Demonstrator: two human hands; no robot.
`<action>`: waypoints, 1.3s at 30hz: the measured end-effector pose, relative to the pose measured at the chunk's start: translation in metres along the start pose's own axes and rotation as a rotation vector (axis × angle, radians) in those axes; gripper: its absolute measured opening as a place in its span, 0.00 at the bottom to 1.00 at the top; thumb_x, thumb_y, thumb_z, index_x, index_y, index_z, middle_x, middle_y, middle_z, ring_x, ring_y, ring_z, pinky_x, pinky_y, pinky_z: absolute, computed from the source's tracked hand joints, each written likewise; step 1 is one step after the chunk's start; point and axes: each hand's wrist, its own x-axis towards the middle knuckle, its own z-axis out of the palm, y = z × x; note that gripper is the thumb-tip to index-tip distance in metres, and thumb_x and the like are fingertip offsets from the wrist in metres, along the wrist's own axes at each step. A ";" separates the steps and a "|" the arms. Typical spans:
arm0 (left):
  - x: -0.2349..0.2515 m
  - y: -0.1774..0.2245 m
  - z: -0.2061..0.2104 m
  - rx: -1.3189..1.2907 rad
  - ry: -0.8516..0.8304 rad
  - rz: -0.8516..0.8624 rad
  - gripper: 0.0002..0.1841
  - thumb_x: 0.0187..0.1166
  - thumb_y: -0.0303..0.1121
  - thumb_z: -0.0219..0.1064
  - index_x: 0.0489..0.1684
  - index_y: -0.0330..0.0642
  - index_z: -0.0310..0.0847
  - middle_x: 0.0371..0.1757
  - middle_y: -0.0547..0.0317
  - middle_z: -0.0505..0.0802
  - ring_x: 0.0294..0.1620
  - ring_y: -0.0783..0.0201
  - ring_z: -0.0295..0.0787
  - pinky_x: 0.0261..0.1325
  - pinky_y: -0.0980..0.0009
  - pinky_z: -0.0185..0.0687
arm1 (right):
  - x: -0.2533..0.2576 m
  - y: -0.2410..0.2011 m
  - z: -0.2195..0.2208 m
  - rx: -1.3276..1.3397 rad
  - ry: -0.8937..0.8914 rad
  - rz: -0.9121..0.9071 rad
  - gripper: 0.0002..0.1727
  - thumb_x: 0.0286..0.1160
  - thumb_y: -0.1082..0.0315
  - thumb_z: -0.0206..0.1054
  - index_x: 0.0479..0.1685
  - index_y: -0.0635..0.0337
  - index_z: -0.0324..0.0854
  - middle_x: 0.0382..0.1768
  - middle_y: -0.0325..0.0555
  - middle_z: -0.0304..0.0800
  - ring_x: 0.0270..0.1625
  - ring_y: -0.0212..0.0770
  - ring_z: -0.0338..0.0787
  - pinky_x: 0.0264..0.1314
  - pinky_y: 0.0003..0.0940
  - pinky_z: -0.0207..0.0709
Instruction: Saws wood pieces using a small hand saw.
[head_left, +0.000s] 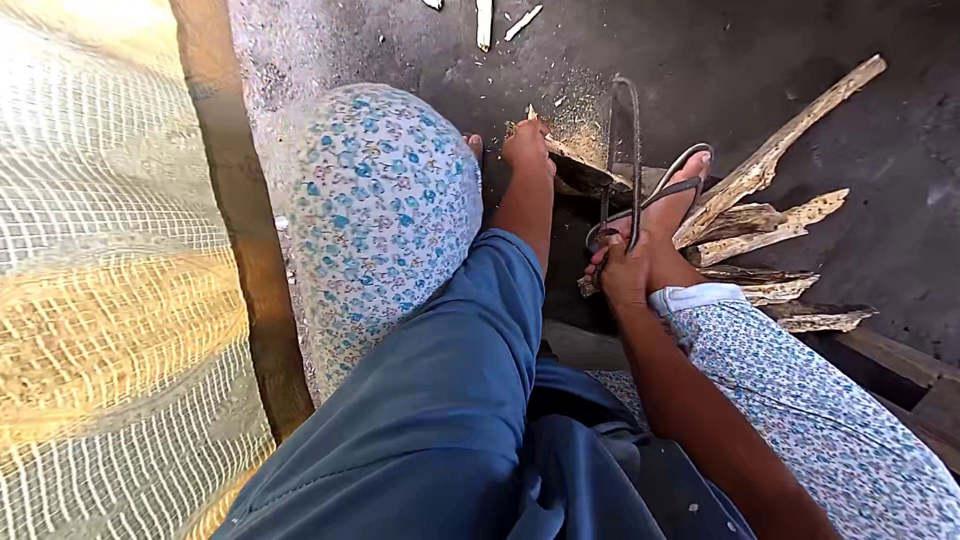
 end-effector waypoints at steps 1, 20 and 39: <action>-0.002 0.002 0.002 0.026 0.035 -0.014 0.21 0.68 0.22 0.69 0.62 0.32 0.77 0.63 0.40 0.82 0.63 0.49 0.78 0.58 0.45 0.80 | -0.001 0.007 0.012 0.027 0.021 -0.020 0.17 0.97 0.62 0.45 0.73 0.63 0.60 0.27 0.45 0.80 0.21 0.39 0.86 0.28 0.41 0.88; -0.008 0.003 0.008 0.132 0.128 -0.027 0.18 0.72 0.29 0.71 0.59 0.34 0.80 0.60 0.42 0.82 0.59 0.51 0.79 0.55 0.49 0.80 | -0.074 -0.065 -0.055 0.028 -0.043 0.356 0.11 0.98 0.61 0.45 0.58 0.60 0.61 0.17 0.44 0.77 0.13 0.40 0.85 0.15 0.37 0.86; -0.022 -0.001 0.004 -0.011 0.034 0.027 0.26 0.67 0.22 0.71 0.69 0.33 0.75 0.65 0.39 0.81 0.64 0.47 0.79 0.58 0.45 0.81 | 0.034 -0.008 0.015 0.276 0.037 0.033 0.13 0.98 0.61 0.45 0.64 0.61 0.62 0.21 0.44 0.80 0.18 0.41 0.87 0.25 0.42 0.90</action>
